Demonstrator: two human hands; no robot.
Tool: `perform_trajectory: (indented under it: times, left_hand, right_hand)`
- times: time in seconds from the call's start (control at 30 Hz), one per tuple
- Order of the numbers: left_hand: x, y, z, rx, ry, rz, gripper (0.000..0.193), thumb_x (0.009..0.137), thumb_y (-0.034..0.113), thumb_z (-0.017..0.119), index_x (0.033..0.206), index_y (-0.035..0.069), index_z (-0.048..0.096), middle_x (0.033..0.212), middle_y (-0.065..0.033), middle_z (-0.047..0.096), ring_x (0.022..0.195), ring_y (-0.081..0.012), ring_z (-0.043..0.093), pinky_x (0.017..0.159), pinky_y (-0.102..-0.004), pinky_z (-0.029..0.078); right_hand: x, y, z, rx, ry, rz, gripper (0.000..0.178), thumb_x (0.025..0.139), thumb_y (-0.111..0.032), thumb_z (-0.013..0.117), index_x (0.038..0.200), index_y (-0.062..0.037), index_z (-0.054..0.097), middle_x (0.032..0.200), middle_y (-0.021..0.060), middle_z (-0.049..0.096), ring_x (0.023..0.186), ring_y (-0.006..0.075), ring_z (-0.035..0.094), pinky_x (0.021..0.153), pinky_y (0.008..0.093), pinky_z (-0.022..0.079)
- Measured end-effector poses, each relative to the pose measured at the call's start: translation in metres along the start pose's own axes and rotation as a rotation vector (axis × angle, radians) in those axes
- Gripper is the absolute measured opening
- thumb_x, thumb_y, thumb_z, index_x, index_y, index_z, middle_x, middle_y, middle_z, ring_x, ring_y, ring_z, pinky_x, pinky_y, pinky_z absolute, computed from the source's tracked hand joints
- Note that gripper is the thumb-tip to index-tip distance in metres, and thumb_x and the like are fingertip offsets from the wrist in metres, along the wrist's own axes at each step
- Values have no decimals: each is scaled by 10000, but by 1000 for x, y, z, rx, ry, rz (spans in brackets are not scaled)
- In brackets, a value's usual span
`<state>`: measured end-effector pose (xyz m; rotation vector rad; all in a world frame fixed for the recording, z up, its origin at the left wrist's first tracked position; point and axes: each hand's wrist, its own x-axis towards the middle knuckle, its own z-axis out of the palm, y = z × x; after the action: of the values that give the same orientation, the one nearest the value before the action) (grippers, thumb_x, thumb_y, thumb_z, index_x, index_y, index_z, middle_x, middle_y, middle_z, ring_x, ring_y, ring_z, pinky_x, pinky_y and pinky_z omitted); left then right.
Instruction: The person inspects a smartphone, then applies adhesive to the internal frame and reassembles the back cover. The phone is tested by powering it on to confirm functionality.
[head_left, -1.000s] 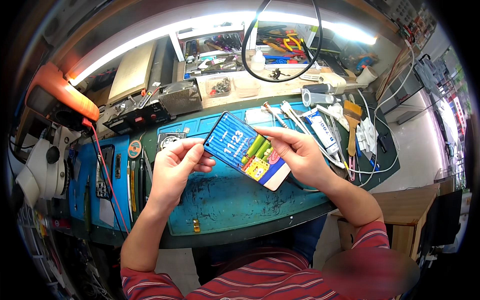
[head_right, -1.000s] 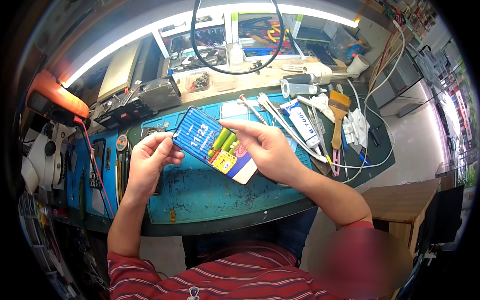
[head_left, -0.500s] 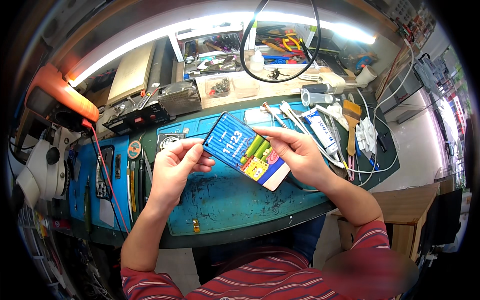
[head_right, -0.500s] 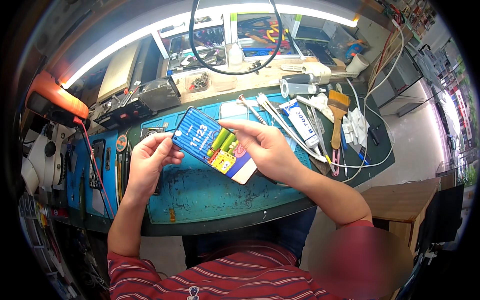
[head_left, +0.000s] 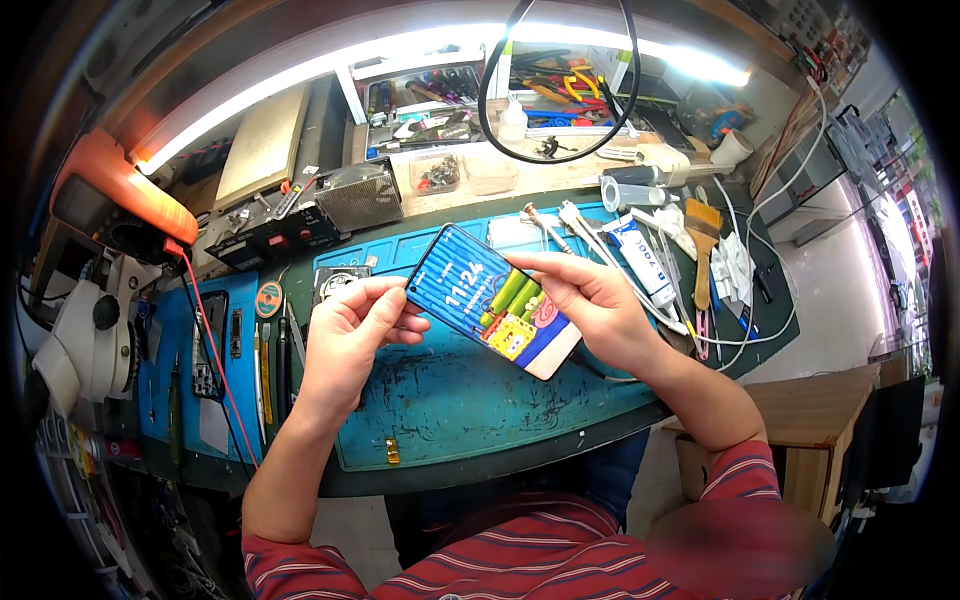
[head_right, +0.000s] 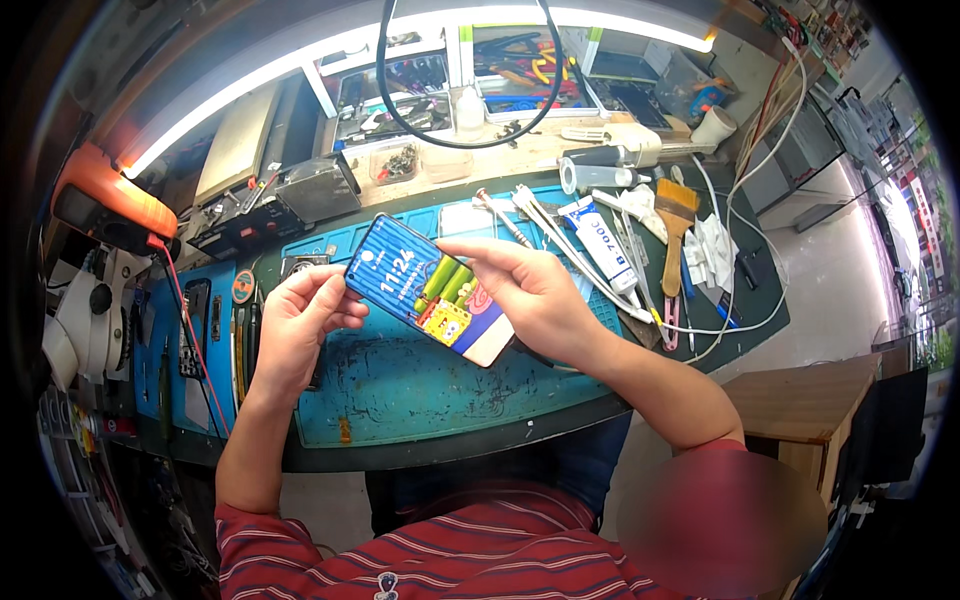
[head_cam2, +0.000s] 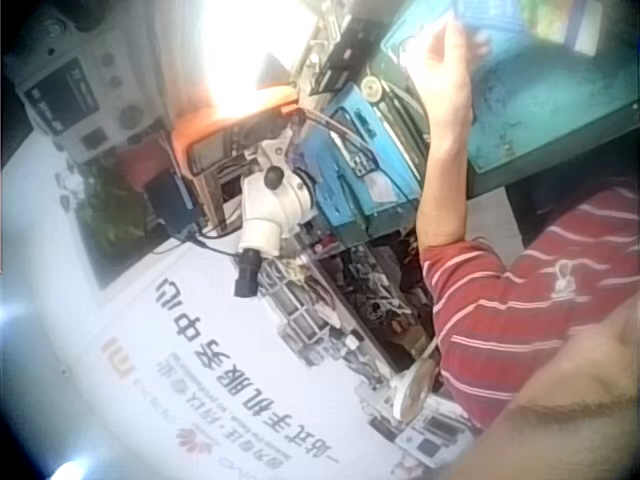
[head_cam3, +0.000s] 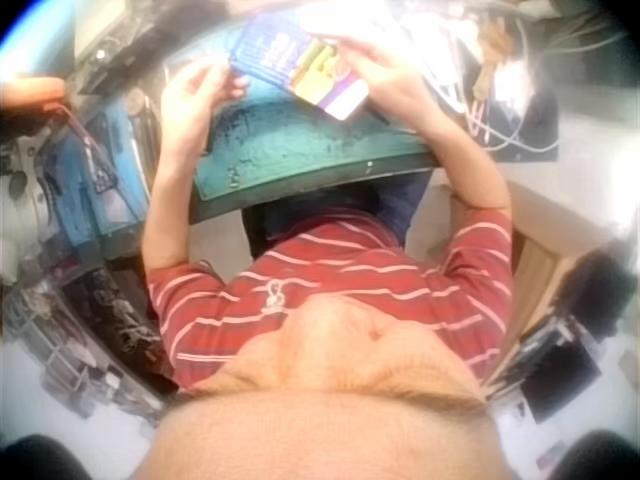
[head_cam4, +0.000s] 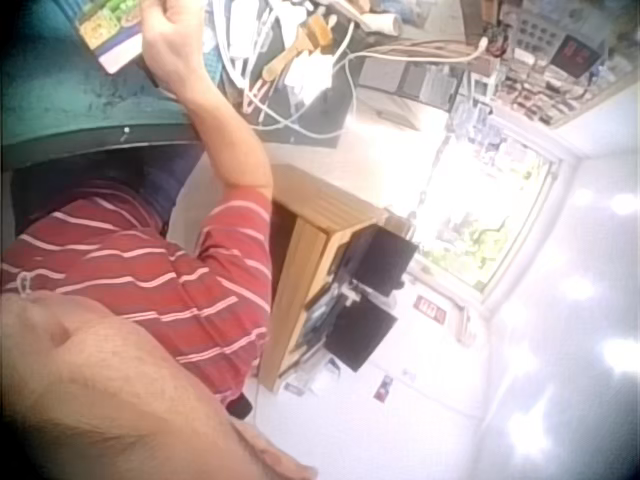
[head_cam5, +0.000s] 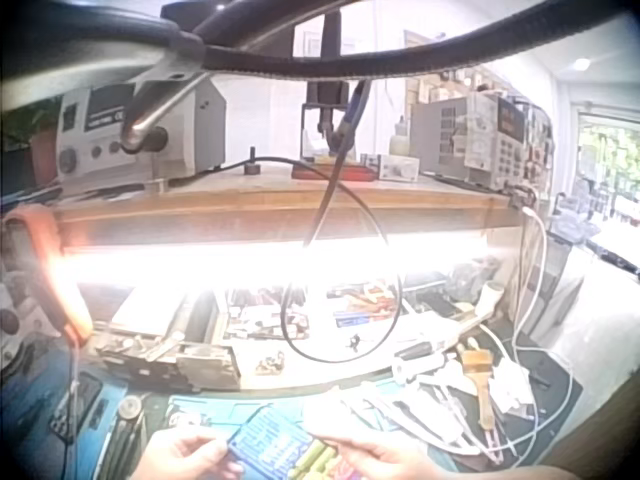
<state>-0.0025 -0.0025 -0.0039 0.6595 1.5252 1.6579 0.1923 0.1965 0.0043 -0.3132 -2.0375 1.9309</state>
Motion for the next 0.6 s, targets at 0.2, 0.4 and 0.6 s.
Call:
perform_trajectory:
  times: [0.2,0.4,0.6]
  left_hand:
    - [0,0,1,2,11,-8,254,1011,156,593,1162,-47,621,980,-122,691,842,-166,691,745,-283,580]
    - [-1,1,2,4,12,-9,239,1013,154,589,1154,-36,623,975,-107,685,838,-157,685,740,-276,575]
    - [-2,2,2,7,9,-4,243,1012,160,591,1153,-36,623,974,-106,685,838,-158,685,738,-276,575]
  right_hand:
    - [0,-3,2,-19,6,22,327,1038,-77,472,1332,-15,601,1130,80,681,1004,91,612,893,264,504]
    - [1,0,1,-25,7,7,326,1038,-72,467,1329,-14,603,1122,77,677,994,90,606,893,264,499]
    - [1,1,1,-13,10,-2,328,1036,-53,455,1326,-12,604,1116,71,672,1007,91,597,907,261,486]
